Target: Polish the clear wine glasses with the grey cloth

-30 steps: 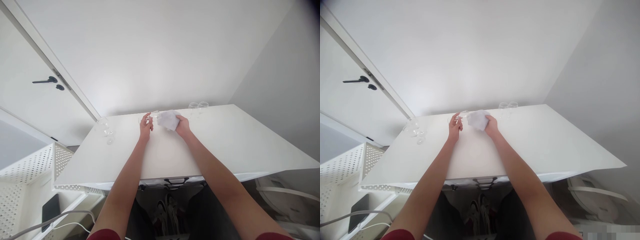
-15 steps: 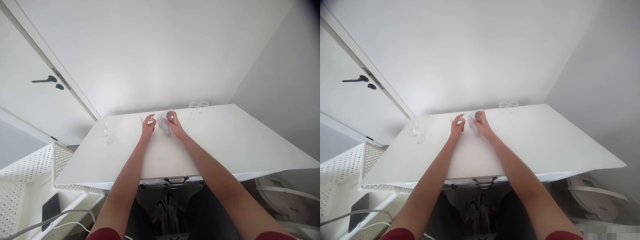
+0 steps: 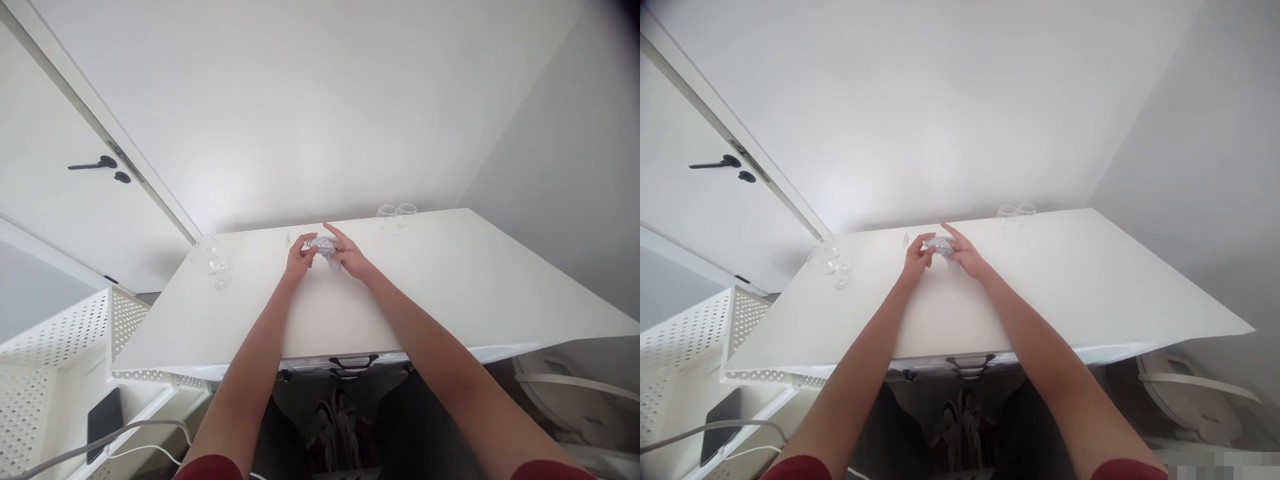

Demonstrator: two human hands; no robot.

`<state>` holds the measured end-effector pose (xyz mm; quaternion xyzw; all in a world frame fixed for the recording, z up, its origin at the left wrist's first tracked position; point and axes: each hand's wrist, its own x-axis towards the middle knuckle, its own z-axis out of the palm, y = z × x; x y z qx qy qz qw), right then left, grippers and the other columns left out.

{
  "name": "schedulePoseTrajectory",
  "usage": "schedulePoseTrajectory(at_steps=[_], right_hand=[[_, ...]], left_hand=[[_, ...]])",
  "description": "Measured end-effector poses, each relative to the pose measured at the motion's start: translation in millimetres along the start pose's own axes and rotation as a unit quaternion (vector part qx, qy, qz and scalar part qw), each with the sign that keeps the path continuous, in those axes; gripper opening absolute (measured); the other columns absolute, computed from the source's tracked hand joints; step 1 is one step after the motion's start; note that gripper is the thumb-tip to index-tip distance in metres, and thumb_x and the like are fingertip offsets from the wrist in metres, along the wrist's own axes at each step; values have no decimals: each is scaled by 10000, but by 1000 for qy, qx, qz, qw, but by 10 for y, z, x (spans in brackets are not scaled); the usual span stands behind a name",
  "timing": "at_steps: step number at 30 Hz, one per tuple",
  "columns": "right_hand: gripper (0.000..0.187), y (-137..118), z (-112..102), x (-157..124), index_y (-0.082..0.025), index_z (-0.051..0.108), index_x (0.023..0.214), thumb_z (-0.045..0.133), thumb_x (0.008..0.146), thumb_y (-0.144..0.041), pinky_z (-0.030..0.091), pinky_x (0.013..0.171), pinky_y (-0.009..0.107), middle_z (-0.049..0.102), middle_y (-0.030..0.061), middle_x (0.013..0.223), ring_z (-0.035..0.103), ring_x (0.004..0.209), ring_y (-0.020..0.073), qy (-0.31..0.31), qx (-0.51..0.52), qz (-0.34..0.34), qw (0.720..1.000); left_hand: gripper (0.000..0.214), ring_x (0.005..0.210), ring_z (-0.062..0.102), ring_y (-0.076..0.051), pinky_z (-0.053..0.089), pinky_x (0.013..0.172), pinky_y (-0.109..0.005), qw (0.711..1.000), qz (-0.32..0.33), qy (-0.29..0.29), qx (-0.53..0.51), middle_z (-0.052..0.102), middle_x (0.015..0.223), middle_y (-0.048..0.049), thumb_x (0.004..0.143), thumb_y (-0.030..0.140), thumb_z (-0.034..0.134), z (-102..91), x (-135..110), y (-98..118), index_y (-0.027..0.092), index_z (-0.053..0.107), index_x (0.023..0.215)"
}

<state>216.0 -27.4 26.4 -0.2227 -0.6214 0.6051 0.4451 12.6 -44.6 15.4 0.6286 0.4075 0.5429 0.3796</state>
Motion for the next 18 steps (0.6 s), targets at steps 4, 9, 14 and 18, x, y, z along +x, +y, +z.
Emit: schedulePoseTrajectory(at_steps=[4,9,14,18], right_hand=[[1034,-23,-1,25,-295,366,1608,692,642,-130,538,794,388,744,24,994,677,821,228,64,118,27,991],[1007,78,36,51,-362,346,1602,673,675,-147,545,801,393,743,35,1154,681,878,231,96,83,9,992],[947,148,20,47,-384,407,1574,665,697,-136,530,812,360,738,21,1165,657,909,211,21,10,32,999],[850,103,-15,56,-317,520,1474,664,657,-135,526,793,373,739,17,1024,656,816,208,30,58,26,998]], left_hand=[[461,522,444,-31,420,503,-238,1000,3,21,4,673,1193,-66,932,530,701,-9,31,-12,284,663,1321],[476,508,379,-34,398,490,-234,997,-16,79,9,714,1133,-69,910,523,726,-33,28,-2,273,674,1312],[467,487,357,-62,318,471,-226,998,-30,20,49,572,687,25,889,518,756,2,-16,14,258,708,1274],[489,508,388,-36,363,468,-230,999,-19,36,30,710,1091,-60,885,551,749,15,5,6,264,697,1277]])
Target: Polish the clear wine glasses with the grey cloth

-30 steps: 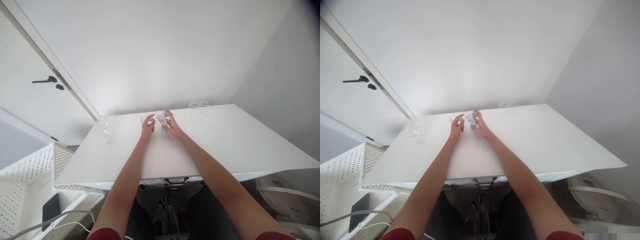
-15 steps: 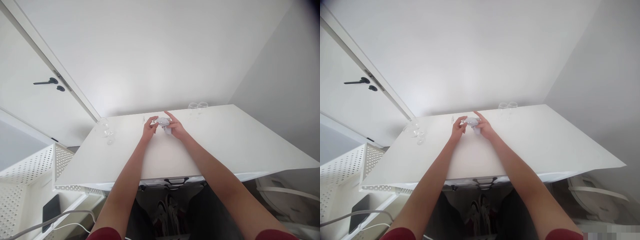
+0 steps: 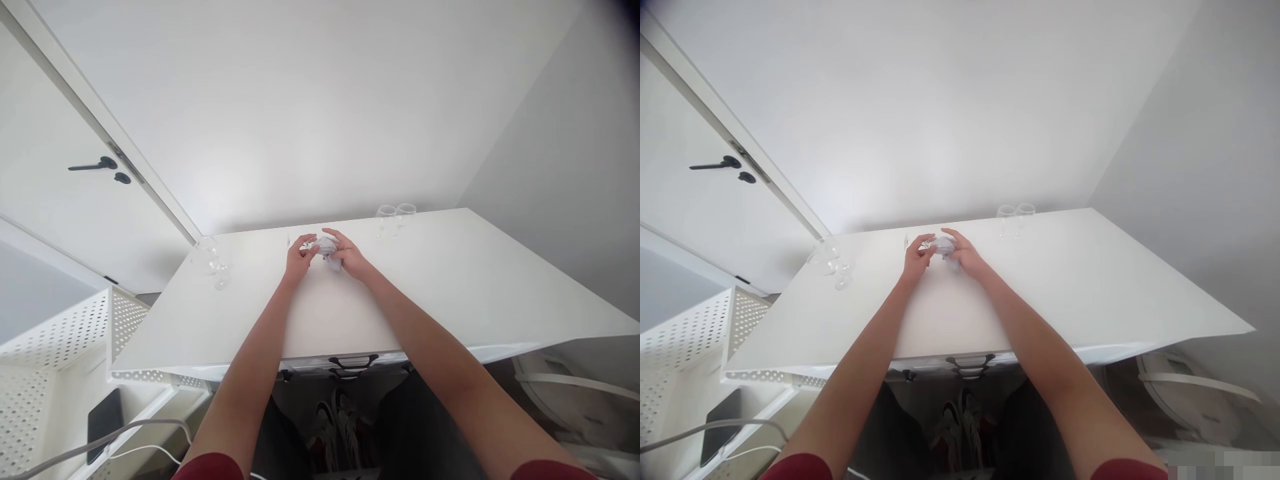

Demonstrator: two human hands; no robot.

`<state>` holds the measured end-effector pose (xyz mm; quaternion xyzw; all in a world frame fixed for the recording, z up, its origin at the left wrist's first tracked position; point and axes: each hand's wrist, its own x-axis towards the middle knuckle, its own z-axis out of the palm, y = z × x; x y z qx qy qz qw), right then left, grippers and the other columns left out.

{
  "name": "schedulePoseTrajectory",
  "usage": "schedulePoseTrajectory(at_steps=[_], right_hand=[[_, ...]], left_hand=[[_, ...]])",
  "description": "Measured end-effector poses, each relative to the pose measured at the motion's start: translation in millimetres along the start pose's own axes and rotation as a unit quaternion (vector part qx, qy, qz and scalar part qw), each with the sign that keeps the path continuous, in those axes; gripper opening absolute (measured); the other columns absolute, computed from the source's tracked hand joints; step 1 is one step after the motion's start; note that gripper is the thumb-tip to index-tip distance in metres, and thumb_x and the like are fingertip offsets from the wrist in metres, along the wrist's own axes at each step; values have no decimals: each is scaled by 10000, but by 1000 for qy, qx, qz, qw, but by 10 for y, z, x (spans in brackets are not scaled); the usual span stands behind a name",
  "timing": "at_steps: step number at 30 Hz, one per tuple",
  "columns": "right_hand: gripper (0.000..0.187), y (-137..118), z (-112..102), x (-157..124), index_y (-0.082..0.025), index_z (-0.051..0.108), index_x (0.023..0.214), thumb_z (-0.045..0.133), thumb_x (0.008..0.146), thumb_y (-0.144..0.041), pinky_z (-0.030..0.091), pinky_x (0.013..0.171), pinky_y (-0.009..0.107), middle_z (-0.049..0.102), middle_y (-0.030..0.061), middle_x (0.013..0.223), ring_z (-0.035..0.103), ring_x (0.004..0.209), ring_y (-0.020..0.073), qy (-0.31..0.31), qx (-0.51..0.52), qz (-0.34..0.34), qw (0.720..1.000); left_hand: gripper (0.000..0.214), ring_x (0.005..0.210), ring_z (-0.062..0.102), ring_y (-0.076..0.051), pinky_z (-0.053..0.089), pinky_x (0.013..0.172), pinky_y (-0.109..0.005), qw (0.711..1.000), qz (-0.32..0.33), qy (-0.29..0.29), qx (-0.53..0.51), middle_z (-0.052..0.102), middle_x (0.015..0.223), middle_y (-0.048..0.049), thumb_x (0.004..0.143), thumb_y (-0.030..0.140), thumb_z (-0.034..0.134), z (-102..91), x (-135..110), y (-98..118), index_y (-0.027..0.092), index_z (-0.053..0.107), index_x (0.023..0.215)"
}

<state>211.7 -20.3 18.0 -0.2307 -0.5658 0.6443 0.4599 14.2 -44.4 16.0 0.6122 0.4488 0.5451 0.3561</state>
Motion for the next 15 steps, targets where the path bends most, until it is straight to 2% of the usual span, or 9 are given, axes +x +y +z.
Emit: schedulePoseTrajectory(at_steps=[3,5,7,9,11,13,15], right_hand=[[818,-33,5,6,-286,538,1420,663,624,-141,524,776,381,732,9,954,653,771,210,51,34,-15,998],[843,-25,20,5,-296,511,1441,658,625,-148,524,785,384,739,5,960,655,781,213,81,31,-27,996],[871,7,40,5,-311,493,1467,651,626,-147,522,798,377,754,11,1020,660,832,218,84,11,-34,996],[888,47,59,8,-316,495,1480,651,623,-141,516,798,362,763,18,1065,658,878,220,58,-14,-21,998],[887,70,72,13,-316,508,1476,659,620,-138,515,796,354,767,21,1059,654,893,220,25,-29,-4,999],[860,63,79,13,-315,528,1456,665,624,-143,519,800,360,764,18,1036,649,874,216,8,-27,-2,1000],[812,28,77,9,-306,562,1411,662,620,-149,523,792,366,754,16,1020,643,838,210,17,-11,-10,1000]], left_hand=[[514,508,386,-27,387,471,-231,1000,-3,19,-9,695,1257,-93,891,575,728,-5,23,-1,264,686,1298],[543,502,380,-28,393,477,-232,1000,-8,20,-10,704,1202,-84,885,572,732,-7,17,7,272,673,1334],[575,495,373,-39,389,489,-230,1000,-9,-3,-3,699,983,-34,856,538,772,-7,-7,19,285,664,1361],[572,492,371,-59,376,500,-225,999,-8,-33,9,573,704,37,832,493,808,-6,-34,28,279,677,1346],[537,490,372,-74,371,507,-225,999,-7,-46,18,437,576,74,827,473,818,-5,-49,31,262,697,1306],[517,494,374,-70,374,502,-228,999,-2,-34,17,497,618,55,820,487,821,-4,-43,28,252,711,1267],[514,505,385,-51,387,489,-231,1000,2,-9,11,668,853,-11,809,518,823,-3,-22,27,250,716,1235]])
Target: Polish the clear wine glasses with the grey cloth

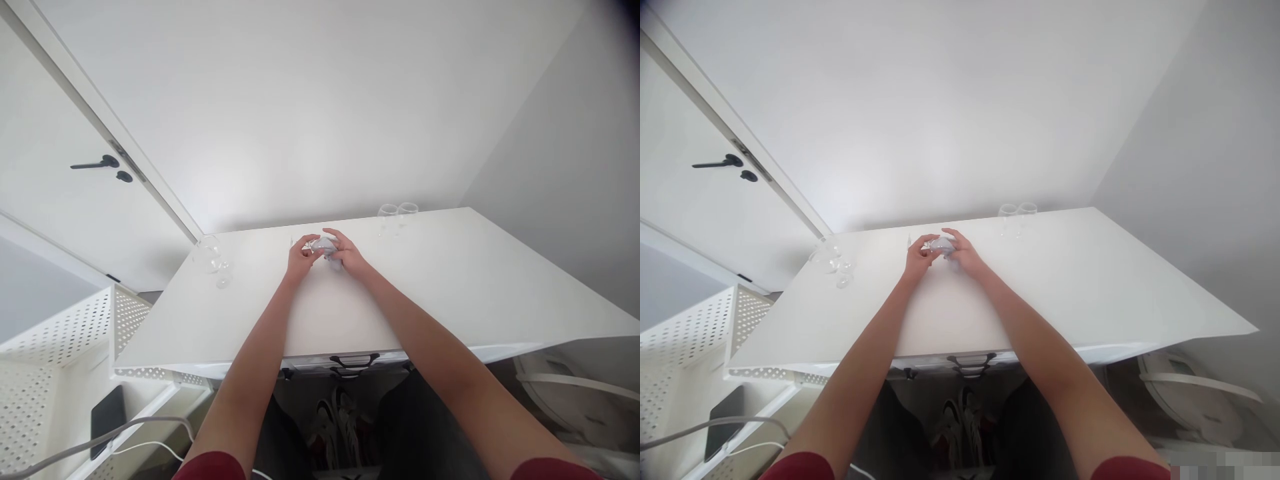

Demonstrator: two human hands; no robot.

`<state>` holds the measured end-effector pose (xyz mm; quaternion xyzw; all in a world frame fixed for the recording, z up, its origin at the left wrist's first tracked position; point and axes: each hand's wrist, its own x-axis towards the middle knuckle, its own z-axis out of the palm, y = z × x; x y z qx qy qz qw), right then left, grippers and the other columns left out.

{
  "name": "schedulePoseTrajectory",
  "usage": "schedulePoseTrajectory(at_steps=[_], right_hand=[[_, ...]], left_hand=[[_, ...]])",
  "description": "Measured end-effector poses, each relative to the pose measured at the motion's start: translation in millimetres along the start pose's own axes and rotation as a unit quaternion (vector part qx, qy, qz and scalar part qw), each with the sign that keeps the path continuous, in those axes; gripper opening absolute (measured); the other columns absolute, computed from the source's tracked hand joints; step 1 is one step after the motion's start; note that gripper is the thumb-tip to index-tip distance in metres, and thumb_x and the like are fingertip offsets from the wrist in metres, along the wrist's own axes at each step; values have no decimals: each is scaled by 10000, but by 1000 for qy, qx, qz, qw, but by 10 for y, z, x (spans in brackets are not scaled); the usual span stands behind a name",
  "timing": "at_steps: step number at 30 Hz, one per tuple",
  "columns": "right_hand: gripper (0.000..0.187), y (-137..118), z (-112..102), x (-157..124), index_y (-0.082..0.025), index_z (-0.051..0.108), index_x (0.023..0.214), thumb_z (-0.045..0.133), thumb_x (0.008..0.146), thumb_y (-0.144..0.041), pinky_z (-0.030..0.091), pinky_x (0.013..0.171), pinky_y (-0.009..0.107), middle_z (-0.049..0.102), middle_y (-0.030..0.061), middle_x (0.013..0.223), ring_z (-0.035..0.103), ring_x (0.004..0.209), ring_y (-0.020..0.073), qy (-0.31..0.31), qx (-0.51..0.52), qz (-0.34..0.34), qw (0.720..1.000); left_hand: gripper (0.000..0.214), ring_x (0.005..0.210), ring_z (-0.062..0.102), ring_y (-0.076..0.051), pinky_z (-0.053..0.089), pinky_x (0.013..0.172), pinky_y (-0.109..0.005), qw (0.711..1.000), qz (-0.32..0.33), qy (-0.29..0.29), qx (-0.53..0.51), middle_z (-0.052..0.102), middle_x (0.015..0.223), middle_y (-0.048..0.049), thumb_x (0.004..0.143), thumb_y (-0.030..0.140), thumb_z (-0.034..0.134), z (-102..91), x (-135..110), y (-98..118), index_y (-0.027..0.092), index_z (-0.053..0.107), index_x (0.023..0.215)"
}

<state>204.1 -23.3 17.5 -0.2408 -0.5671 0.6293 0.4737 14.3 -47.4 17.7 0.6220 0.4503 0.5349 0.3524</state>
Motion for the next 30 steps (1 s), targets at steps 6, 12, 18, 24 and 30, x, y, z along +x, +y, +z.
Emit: schedulePoseTrajectory(at_steps=[6,12,18,24,30], right_hand=[[707,-64,-48,-11,-284,585,1293,658,602,-152,504,726,371,718,3,914,624,735,203,81,42,-16,996],[770,-15,-63,-8,-298,555,1351,646,603,-145,509,781,373,757,23,1045,641,810,211,43,9,-13,999],[741,-43,-45,-9,-288,606,1315,636,593,-127,519,785,360,762,42,1119,655,857,215,-2,0,4,1000],[644,-123,-131,0,-270,609,1178,633,553,-119,494,685,358,724,3,894,629,702,207,69,41,12,997],[743,-89,-107,-14,-307,568,1313,649,596,-125,510,753,361,760,11,1003,664,824,225,20,-6,8,1000]], left_hand=[[498,518,386,-25,421,484,-222,999,-12,28,-18,699,1301,-103,859,511,776,3,26,25,273,678,1286],[556,490,358,-50,416,504,-234,999,-9,-35,9,667,854,1,844,423,787,23,-26,15,299,662,1372],[500,501,390,-49,415,479,-224,1000,-7,-19,17,670,889,-13,845,427,785,19,-25,-10,282,696,1316],[506,509,413,-24,432,471,-216,1000,-10,9,-16,693,1302,-111,878,470,765,18,0,-9,289,669,1341],[475,482,399,-12,404,448,-200,1000,-23,6,15,670,1099,-44,871,457,769,21,-1,-39,305,690,1314]])
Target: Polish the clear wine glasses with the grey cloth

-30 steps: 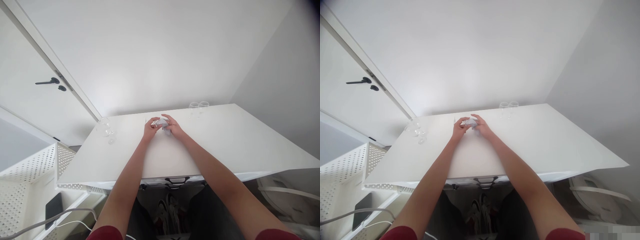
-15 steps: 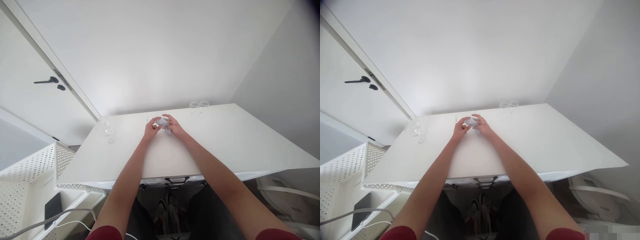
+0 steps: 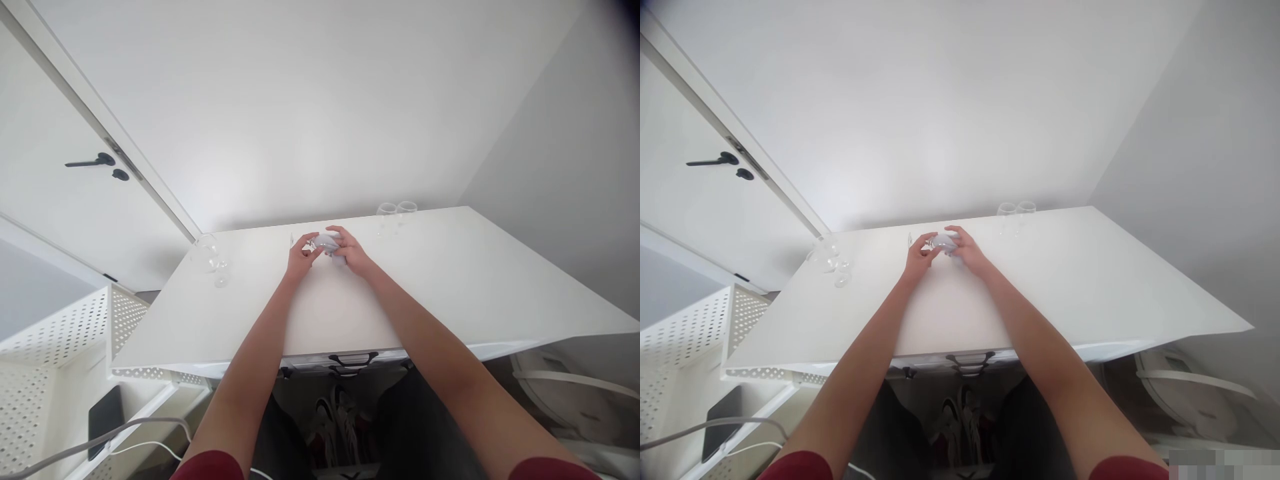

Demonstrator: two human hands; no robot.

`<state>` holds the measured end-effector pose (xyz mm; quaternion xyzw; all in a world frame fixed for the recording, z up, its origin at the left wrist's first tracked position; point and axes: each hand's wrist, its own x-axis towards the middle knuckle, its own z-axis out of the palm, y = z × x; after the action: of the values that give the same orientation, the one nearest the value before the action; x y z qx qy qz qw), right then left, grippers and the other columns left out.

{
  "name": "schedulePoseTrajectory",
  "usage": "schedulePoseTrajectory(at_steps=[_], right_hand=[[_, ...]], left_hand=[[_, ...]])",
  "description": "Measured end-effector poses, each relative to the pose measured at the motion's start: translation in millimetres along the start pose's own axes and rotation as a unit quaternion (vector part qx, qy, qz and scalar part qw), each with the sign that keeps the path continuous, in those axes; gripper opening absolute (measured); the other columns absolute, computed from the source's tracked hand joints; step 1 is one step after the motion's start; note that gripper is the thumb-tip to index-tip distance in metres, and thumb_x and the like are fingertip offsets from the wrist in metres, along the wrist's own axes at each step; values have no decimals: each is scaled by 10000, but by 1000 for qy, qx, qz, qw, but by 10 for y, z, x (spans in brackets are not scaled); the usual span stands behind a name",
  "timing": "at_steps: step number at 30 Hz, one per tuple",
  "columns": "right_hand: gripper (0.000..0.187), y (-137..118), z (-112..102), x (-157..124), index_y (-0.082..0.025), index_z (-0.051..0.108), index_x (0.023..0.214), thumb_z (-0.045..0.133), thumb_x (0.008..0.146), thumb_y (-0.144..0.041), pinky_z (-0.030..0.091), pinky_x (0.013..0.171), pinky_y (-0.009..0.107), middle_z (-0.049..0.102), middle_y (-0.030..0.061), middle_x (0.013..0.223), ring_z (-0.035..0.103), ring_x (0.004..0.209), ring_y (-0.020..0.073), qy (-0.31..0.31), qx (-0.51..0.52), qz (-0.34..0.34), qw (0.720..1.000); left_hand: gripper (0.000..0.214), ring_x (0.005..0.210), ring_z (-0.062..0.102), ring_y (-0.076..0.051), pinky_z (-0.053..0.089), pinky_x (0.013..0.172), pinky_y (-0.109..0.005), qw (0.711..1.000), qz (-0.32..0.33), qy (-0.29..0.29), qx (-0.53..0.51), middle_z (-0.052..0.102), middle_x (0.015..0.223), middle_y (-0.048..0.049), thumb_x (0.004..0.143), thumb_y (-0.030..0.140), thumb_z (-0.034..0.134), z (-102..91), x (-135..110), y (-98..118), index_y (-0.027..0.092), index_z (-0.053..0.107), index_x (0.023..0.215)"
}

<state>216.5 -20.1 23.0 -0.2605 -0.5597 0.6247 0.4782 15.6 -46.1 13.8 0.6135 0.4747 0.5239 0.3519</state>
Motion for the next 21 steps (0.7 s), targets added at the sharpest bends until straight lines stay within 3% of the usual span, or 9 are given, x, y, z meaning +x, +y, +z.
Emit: schedulePoseTrajectory(at_steps=[6,11,15,21], right_hand=[[785,-28,31,-14,-312,573,1360,655,604,-118,535,807,376,770,34,1144,676,886,227,-51,3,32,998],[707,-88,-33,-9,-262,634,1245,649,557,-100,542,744,379,745,35,1012,655,789,218,6,62,21,998],[779,-32,-61,17,-304,587,1307,651,557,-105,542,718,373,714,7,972,645,757,207,61,70,2,996],[738,45,33,26,-308,623,1296,639,587,-102,540,812,367,749,35,1147,660,925,222,-21,-11,23,999]], left_hand=[[448,496,413,-18,419,452,-212,1000,9,-19,0,661,1133,-42,867,444,776,3,-17,18,304,692,1284],[509,489,438,-17,445,468,-225,1000,4,7,-17,684,1193,-74,876,520,764,4,8,29,285,672,1319],[522,470,445,-16,456,471,-226,999,-6,25,-23,703,1199,-88,910,544,719,19,21,-1,277,639,1352],[431,480,448,-27,387,436,-217,1000,-2,-7,19,669,1101,-43,877,468,770,36,1,-16,292,681,1260]])
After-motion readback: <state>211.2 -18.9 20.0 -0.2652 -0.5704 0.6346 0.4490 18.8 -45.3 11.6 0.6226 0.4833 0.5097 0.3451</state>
